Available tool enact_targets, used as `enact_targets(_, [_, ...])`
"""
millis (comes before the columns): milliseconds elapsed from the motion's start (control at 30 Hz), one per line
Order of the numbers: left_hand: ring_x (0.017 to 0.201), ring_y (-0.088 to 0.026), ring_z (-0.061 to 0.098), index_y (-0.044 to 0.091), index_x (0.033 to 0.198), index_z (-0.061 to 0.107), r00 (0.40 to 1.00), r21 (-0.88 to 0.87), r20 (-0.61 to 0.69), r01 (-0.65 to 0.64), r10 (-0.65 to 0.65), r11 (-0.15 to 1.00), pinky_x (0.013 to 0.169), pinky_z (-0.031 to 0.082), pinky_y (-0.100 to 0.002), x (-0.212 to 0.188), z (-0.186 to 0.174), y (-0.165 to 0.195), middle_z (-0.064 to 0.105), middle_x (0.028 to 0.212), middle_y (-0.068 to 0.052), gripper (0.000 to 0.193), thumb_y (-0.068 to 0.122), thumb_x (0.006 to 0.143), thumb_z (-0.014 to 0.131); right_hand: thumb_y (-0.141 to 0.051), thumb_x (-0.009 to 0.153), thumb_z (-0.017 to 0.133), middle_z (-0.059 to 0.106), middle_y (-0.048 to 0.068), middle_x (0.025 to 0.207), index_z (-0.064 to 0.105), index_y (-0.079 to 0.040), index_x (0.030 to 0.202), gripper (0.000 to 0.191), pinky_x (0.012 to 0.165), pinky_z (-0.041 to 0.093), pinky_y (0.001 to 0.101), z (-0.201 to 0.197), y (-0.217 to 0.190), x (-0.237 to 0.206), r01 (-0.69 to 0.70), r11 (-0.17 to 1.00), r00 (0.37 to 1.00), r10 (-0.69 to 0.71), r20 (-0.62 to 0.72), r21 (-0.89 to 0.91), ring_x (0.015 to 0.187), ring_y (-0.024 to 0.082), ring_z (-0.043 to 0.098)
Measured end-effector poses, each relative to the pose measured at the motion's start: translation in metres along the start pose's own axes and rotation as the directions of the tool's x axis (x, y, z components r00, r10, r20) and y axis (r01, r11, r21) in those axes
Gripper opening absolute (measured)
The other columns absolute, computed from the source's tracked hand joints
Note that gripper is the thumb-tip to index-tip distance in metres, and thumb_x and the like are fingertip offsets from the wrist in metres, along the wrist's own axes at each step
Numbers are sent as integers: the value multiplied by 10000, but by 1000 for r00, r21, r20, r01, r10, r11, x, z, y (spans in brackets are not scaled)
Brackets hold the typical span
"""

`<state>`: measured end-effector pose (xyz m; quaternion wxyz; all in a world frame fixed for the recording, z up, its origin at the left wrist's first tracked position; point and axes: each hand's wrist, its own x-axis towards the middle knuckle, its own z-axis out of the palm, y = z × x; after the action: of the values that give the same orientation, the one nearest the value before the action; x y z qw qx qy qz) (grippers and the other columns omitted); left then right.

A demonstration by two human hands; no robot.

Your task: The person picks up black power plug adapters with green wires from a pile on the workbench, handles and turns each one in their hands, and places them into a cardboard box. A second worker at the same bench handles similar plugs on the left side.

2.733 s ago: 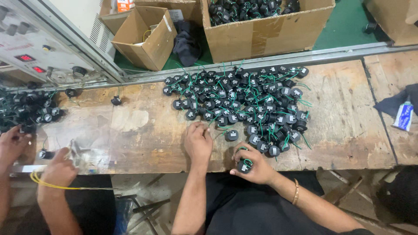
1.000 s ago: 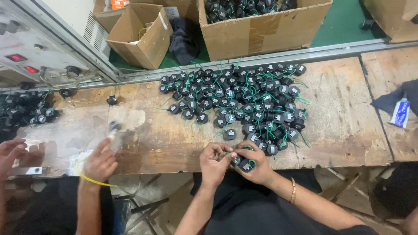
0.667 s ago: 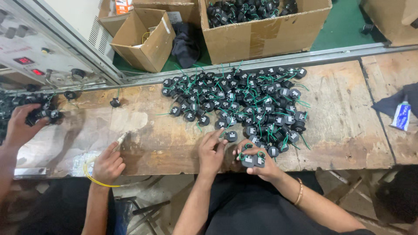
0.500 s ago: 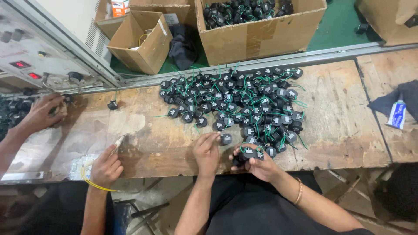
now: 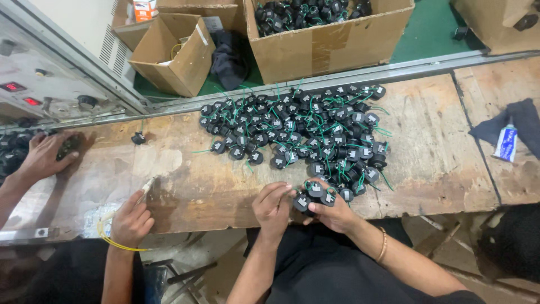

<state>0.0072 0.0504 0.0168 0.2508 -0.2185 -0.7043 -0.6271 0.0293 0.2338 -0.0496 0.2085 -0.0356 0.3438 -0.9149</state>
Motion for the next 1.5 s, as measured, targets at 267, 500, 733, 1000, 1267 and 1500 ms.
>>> enact_targets(267, [1047,-274,718,10,964,688,985,-68,175,8,4,998,921,571,-379,-9,-24,-5,740,1094,-159,234,-71,771,791,-27,850,790,621,109,1228,488,-41,1341,577,912,568,417,6,4,0,163,938,986,-164,22,-305,1133,230,623])
enact_targets(500, [951,-199,688,50,959,610,889,-441,149,453,-434,775,874,562,-323,-24,0,-31,725,1002,-115,261,-41,849,829,-47,834,833,611,86,1204,508,-38,1323,587,976,521,349,2,5,-3,198,900,979,-198,41,-389,1144,185,607])
enact_targets(733, [979,-347,672,-15,1136,707,988,506,145,-119,52,854,838,533,-386,14,-2,-29,732,1116,-190,330,36,812,744,-119,898,789,614,182,1193,396,-56,1382,627,701,626,410,1,-2,-5,91,984,985,-111,131,152,1052,345,689])
enact_targets(1000, [990,-289,675,100,1084,747,998,579,54,-23,-10,815,859,553,-388,15,-8,-22,723,1067,-62,260,-4,850,700,-187,901,801,584,164,1278,378,-97,1435,688,717,634,429,-1,-5,-6,38,967,981,-84,177,251,1133,398,664])
enact_targets(1267, [923,-267,678,93,973,758,997,528,58,18,-57,849,789,544,-383,13,-17,-27,694,1065,-87,202,4,792,770,-177,887,834,555,136,1328,382,-122,1445,720,831,613,487,-4,-1,-6,64,970,984,-101,147,236,1179,367,627])
enact_targets(1500, [897,-198,663,-2,1011,707,959,68,-200,220,-203,973,756,541,-311,3,-18,-16,684,1040,-99,109,-57,920,680,-137,877,825,525,94,1367,379,-149,1466,739,1023,559,562,2,-4,-2,84,962,982,-124,141,262,1245,333,593])
